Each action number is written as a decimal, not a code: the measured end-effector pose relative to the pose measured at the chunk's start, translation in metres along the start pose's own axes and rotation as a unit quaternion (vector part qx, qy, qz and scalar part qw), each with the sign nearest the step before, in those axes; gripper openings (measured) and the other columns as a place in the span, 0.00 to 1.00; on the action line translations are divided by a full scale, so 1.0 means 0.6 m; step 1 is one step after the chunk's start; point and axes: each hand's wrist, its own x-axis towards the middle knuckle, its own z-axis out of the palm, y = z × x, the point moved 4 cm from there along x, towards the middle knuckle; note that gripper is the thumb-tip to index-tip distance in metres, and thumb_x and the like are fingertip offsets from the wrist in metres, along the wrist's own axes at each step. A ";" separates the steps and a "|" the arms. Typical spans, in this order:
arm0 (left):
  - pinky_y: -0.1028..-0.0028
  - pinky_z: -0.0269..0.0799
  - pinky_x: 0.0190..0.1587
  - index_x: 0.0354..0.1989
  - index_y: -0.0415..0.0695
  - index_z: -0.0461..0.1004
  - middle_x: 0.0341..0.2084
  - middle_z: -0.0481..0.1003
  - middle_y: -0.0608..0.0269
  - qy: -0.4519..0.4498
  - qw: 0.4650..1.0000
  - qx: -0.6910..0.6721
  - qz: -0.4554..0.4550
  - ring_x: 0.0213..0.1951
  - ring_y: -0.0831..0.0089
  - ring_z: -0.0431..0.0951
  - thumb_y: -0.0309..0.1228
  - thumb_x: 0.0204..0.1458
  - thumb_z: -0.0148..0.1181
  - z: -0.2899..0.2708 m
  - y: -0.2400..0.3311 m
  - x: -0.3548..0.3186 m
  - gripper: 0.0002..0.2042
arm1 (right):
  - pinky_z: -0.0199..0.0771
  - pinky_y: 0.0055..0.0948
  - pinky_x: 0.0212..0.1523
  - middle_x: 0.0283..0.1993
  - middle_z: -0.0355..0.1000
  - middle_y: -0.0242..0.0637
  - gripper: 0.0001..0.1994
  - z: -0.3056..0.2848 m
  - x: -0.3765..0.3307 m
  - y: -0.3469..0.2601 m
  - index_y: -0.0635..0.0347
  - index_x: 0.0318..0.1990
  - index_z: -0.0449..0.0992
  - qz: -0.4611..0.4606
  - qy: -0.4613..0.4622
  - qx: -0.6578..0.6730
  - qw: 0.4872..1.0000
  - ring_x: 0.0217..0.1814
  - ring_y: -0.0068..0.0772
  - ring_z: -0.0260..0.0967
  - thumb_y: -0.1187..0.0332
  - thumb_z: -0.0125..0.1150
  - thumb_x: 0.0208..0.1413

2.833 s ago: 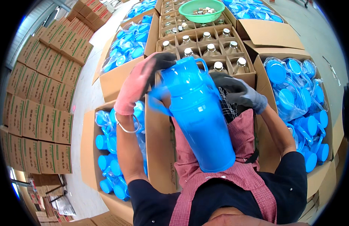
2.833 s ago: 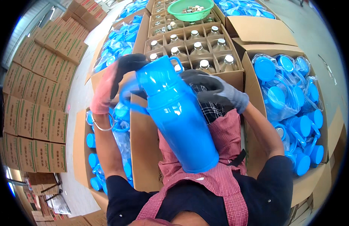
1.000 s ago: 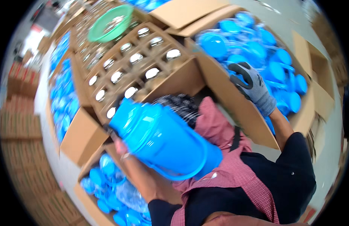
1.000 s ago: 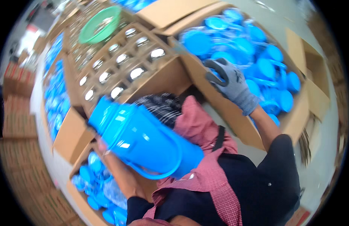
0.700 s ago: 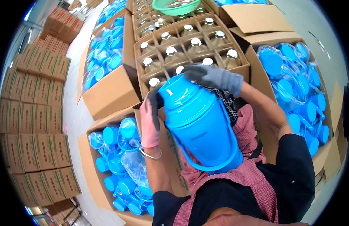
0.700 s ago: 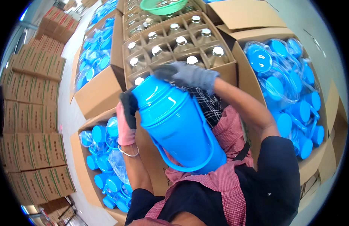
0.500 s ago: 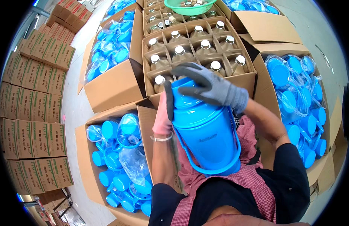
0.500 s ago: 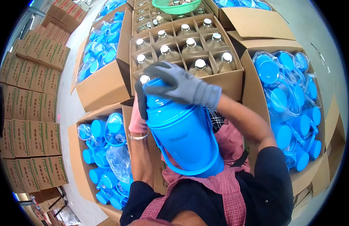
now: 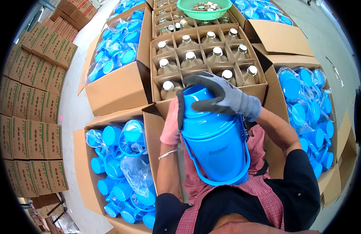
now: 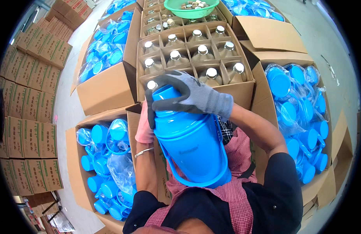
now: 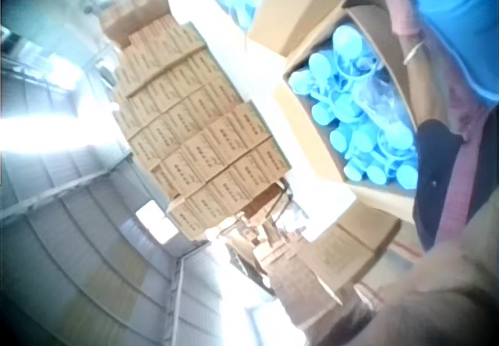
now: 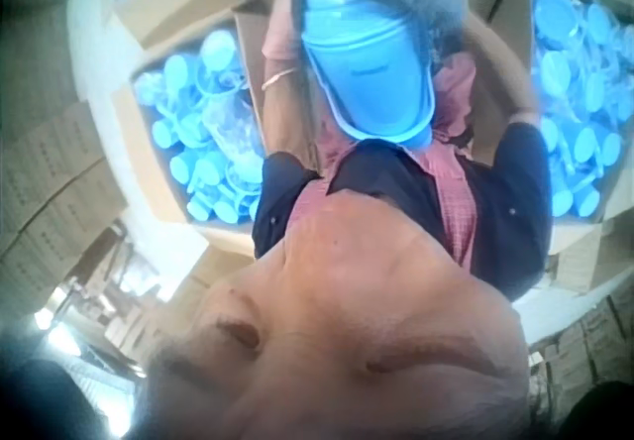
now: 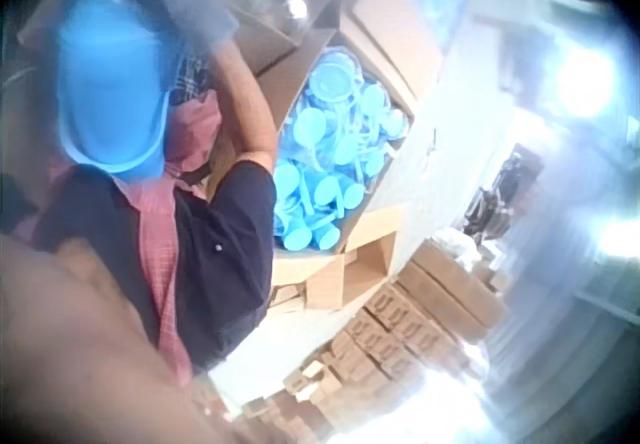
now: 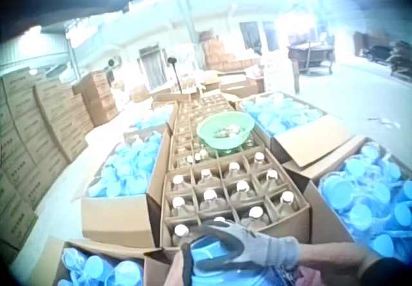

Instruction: The person assembles blue thermos bottles by inserting stainless steel inner liners into blue plastic outer shells. They then place the assembled units into a cardboard box. The person is sitting on the floor surrounded by boxes of parts.

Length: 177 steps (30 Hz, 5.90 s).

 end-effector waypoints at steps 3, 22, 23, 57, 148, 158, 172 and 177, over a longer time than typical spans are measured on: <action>0.66 0.63 0.58 0.56 0.32 0.64 0.46 0.72 0.50 -0.034 0.970 -0.232 -0.069 0.52 0.59 0.72 0.45 0.61 0.46 -0.074 -0.013 -0.008 0.26 | 0.65 0.34 0.58 0.57 0.66 0.46 0.29 -0.067 -0.007 0.065 0.67 0.57 0.66 0.278 -0.072 0.039 0.957 0.58 0.36 0.65 0.60 0.66 0.51; 0.67 0.54 0.64 0.64 0.36 0.55 0.60 0.62 0.52 -0.161 0.979 -0.067 -0.108 0.62 0.63 0.61 0.57 0.44 0.62 -0.034 0.106 0.061 0.45 | 0.69 0.33 0.48 0.45 0.73 0.45 0.30 -0.020 0.051 -0.008 0.62 0.55 0.70 0.083 -0.097 0.214 0.968 0.46 0.35 0.71 0.51 0.64 0.50; 0.68 0.56 0.62 0.65 0.37 0.55 0.59 0.63 0.53 -0.143 0.979 -0.075 -0.127 0.60 0.65 0.63 0.57 0.46 0.61 -0.035 0.097 0.059 0.45 | 0.69 0.34 0.49 0.46 0.72 0.45 0.30 -0.018 0.053 -0.009 0.61 0.55 0.70 0.115 -0.104 0.167 0.974 0.47 0.38 0.70 0.51 0.64 0.49; 0.54 0.63 0.55 0.33 0.42 0.72 0.55 0.62 0.38 0.047 0.936 0.342 0.065 0.55 0.41 0.64 0.38 0.29 0.76 -0.102 -0.025 0.082 0.23 | 0.66 0.47 0.52 0.46 0.64 0.49 0.32 0.171 -0.006 0.405 0.46 0.56 0.66 0.176 -0.025 -0.179 0.968 0.50 0.53 0.64 0.67 0.69 0.38; 0.66 0.61 0.61 0.66 0.43 0.48 0.57 0.61 0.57 -0.033 0.986 0.056 0.157 0.59 0.65 0.64 0.23 0.29 0.71 0.092 0.071 0.347 0.50 | 0.67 0.32 0.51 0.47 0.70 0.44 0.20 -0.144 0.105 0.219 0.68 0.51 0.69 -0.021 0.492 0.034 0.870 0.48 0.34 0.69 0.59 0.38 0.67; 0.65 0.59 0.62 0.66 0.43 0.47 0.57 0.62 0.56 -0.134 0.978 0.015 0.160 0.59 0.63 0.64 0.28 0.22 0.78 0.063 0.049 0.349 0.57 | 0.67 0.33 0.54 0.52 0.69 0.44 0.21 -0.114 0.092 0.252 0.65 0.51 0.70 0.041 0.442 0.142 0.885 0.53 0.37 0.69 0.57 0.37 0.67; 0.64 0.57 0.63 0.64 0.41 0.50 0.57 0.61 0.56 -0.148 0.972 0.052 0.174 0.60 0.62 0.62 0.42 0.20 0.80 0.050 0.006 0.334 0.58 | 0.70 0.35 0.50 0.51 0.70 0.43 0.19 -0.107 0.090 0.330 0.63 0.57 0.64 0.024 0.311 0.035 0.949 0.49 0.38 0.71 0.64 0.51 0.61; 0.64 0.59 0.62 0.63 0.40 0.53 0.57 0.63 0.56 -0.110 0.967 0.066 0.219 0.59 0.62 0.64 0.42 0.21 0.80 0.047 -0.005 0.334 0.56 | 0.68 0.33 0.55 0.52 0.70 0.43 0.22 -0.116 0.121 0.335 0.64 0.58 0.65 -0.005 0.307 0.035 0.951 0.53 0.32 0.69 0.58 0.47 0.64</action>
